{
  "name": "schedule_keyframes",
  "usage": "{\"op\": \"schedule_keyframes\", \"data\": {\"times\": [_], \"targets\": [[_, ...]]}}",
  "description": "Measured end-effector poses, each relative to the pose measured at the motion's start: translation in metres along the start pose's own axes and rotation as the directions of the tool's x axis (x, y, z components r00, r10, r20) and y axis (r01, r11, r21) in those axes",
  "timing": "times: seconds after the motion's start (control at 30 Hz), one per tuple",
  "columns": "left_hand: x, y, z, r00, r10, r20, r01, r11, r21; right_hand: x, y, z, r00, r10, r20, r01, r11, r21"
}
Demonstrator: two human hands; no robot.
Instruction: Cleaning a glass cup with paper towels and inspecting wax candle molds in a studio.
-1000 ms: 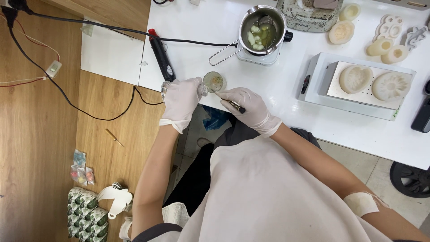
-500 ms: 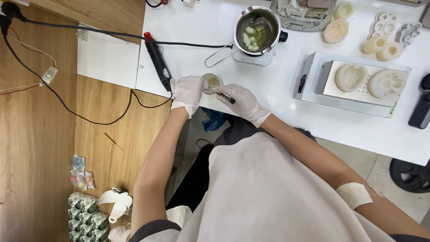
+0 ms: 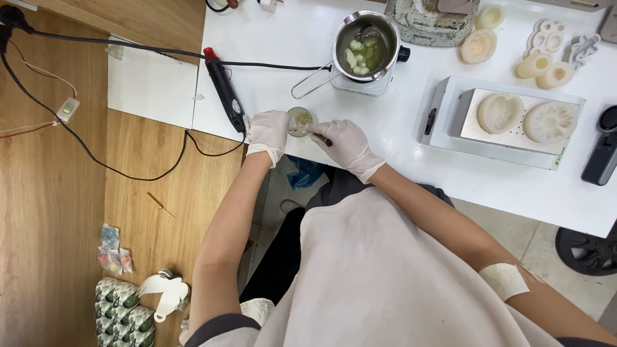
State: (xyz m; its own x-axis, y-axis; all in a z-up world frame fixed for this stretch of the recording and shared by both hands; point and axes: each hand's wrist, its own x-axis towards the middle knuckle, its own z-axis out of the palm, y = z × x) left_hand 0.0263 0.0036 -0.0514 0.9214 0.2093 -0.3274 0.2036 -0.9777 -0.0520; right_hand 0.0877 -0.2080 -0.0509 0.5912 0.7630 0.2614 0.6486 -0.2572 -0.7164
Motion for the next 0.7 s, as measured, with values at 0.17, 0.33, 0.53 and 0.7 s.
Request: {"op": "schedule_keyframes", "data": {"times": [0.17, 0.33, 0.53, 0.7], "targets": [[-0.011, 0.0, -0.012, 0.99, -0.095, 0.104, 0.102, 0.993, -0.065, 0.0, -0.005, -0.013, 0.988, 0.144, 0.057, -0.15, 0.982, 0.119], [-0.02, -0.003, -0.013, 0.963, -0.188, 0.193, 0.239, 0.927, -0.288, -0.003, 0.003, 0.0, 0.9, 0.404, 0.164, -0.434, 0.79, 0.434], [-0.03, 0.014, -0.024, 0.927, -0.223, 0.302, 0.327, 0.875, -0.356, -0.002, 0.011, 0.006, 0.686, 0.668, 0.289, -0.645, 0.374, 0.666], [-0.029, 0.015, 0.001, 0.964, -0.205, 0.167, 0.259, 0.86, -0.44, -0.005, 0.013, 0.007, 0.668, 0.702, 0.247, -0.635, 0.365, 0.68]]}}
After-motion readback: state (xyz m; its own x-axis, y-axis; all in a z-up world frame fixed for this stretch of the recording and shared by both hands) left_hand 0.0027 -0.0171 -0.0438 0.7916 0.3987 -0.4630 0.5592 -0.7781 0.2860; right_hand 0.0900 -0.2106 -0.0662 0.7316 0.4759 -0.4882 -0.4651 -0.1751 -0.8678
